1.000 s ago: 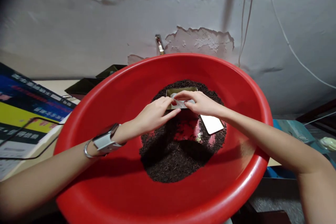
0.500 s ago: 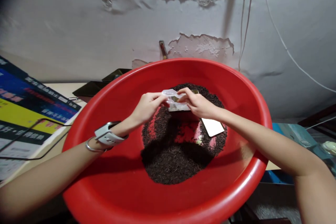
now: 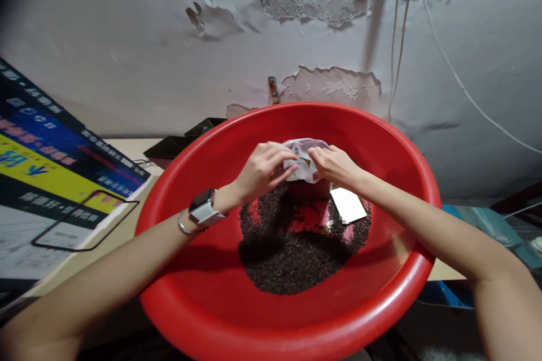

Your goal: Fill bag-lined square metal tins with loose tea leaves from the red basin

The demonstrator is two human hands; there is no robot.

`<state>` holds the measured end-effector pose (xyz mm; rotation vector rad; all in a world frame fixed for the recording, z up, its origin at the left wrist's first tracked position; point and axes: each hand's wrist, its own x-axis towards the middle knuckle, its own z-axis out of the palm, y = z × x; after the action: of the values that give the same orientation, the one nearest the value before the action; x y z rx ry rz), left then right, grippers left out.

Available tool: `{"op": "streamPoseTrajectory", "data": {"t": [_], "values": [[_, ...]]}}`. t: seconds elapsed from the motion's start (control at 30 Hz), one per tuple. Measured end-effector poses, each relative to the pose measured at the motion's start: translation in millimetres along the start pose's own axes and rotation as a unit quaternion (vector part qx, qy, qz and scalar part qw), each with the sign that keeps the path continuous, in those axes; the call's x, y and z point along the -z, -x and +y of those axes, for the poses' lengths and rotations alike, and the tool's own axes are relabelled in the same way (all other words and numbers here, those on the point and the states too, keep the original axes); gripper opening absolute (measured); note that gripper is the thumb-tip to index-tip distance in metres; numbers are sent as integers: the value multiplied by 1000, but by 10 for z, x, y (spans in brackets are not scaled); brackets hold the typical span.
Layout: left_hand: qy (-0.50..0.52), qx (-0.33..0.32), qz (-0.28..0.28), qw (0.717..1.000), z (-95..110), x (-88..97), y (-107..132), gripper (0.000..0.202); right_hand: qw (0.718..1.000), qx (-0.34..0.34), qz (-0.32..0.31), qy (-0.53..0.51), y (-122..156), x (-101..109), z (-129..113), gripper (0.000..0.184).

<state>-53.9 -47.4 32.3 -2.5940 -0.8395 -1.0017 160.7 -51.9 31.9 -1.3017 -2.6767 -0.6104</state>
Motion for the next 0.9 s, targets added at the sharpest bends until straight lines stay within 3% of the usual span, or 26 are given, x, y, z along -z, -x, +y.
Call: {"op": "streamPoseTrajectory", "data": {"t": [0.07,0.17,0.23,0.33,0.43,0.57,0.77,0.83,0.9], "values": [[-11,3,-62,998,28,-75,25,29,1000,3,-4,13,-14,8,-16,34],[-83,109,-104,985,5,-180,53,42,1000,-7,-13,25,-5,39,-31,41],[-110,157,-119,974,-25,-218,59,40,999,-18,-35,37,11,67,-35,42],[-114,174,-106,972,-52,-214,53,32,996,-24,-71,51,29,109,-27,32],[-131,145,-67,978,-70,-171,46,31,995,-22,-95,22,33,150,-6,21],[-158,58,-40,985,-122,-121,37,29,992,-9,-108,-61,32,189,20,22],[-150,-7,-62,987,-179,-41,-9,29,985,-32,-159,-62,29,207,31,24],[-125,-30,-83,988,-192,-9,-18,35,983,-27,-173,-55,25,214,50,10],[-104,-52,-106,987,-223,25,-20,38,988,-36,-136,-57,20,218,101,11]]}}
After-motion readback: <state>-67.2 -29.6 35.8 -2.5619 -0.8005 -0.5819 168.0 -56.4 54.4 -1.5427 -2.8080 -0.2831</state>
